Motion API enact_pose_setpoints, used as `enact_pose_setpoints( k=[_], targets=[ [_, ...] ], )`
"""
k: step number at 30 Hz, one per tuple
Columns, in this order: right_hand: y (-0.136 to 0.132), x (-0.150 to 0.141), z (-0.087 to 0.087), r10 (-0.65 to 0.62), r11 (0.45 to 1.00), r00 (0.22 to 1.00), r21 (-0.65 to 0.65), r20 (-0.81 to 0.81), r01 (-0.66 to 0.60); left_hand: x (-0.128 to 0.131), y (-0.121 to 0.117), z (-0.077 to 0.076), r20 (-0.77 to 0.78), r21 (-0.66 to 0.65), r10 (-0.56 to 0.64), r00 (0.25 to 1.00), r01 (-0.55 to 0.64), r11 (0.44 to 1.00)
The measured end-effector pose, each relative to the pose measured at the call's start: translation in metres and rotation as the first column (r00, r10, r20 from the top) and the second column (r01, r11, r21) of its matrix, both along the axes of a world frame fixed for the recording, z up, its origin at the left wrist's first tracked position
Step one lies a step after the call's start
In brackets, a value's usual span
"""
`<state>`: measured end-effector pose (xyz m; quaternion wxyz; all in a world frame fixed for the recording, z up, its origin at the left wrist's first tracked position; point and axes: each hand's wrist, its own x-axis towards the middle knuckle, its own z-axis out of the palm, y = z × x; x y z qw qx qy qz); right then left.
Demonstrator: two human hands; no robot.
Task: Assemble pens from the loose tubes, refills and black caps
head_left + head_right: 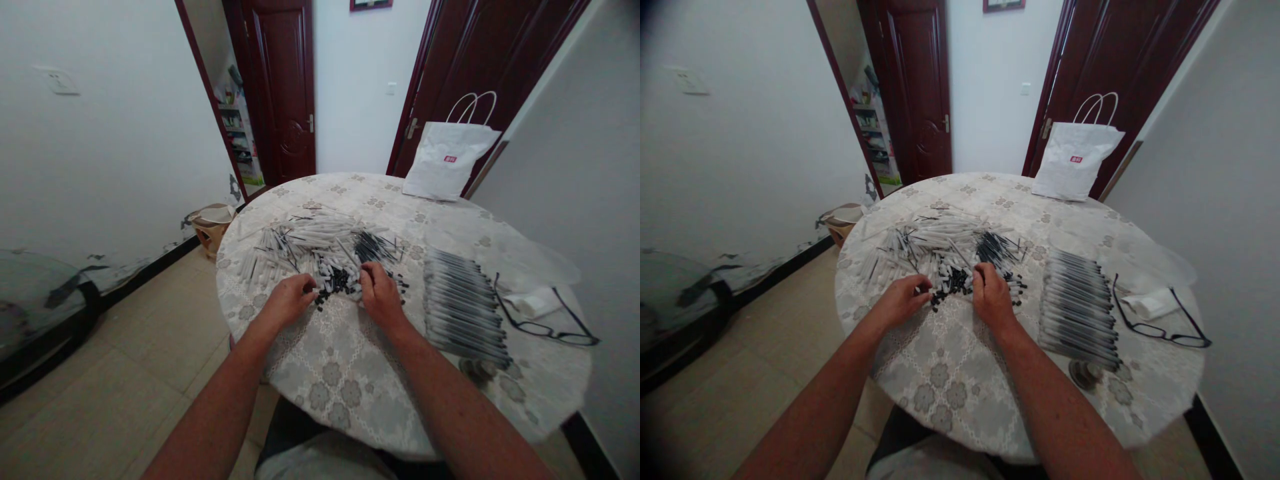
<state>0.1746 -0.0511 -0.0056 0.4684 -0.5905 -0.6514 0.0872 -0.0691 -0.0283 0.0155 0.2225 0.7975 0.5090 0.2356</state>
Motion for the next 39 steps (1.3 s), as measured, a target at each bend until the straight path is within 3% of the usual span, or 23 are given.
enact_pose_setpoints(
  k=[8, 14, 19, 23, 27, 32, 39],
  targets=[
    [-0.002, 0.0, 0.002, -0.002, 1.0, 1.0, 0.007, 0.005, 0.002, 0.007, -0.031, -0.005, -0.182, -0.006, -0.047, 0.982, 0.046, 0.999],
    [-0.003, -0.002, 0.003, 0.019, 1.0, 1.0, 0.001, 0.005, -0.019, 0.009, -0.035, -0.006, -0.241, -0.013, -0.099, 0.965, 0.099, 0.995],
    [-0.003, -0.002, 0.002, 0.027, 1.0, 1.0, -0.005, 0.003, -0.027, 0.009, -0.032, -0.011, -0.185, 0.018, -0.106, 0.977, 0.111, 0.994],
    [-0.003, -0.002, 0.002, 0.037, 0.999, 0.999, -0.008, 0.005, -0.037, 0.017, -0.025, -0.011, -0.127, 0.127, -0.034, 0.991, 0.05, 0.991],
    [-0.003, -0.002, 0.001, 0.041, 0.999, 0.999, -0.005, 0.008, -0.041, 0.033, -0.014, -0.008, -0.234, 0.184, 0.029, 0.972, 0.015, 0.983],
    [-0.003, -0.002, 0.002, 0.048, 0.999, 0.999, -0.013, -0.001, -0.048, 0.048, 0.001, -0.005, -0.393, 0.163, 0.002, 0.92, 0.067, 0.984],
    [-0.004, -0.003, 0.003, 0.045, 0.999, 0.999, -0.017, 0.015, -0.044, 0.053, 0.014, -0.009, -0.41, 0.183, 0.004, 0.912, 0.078, 0.98]
  ],
)
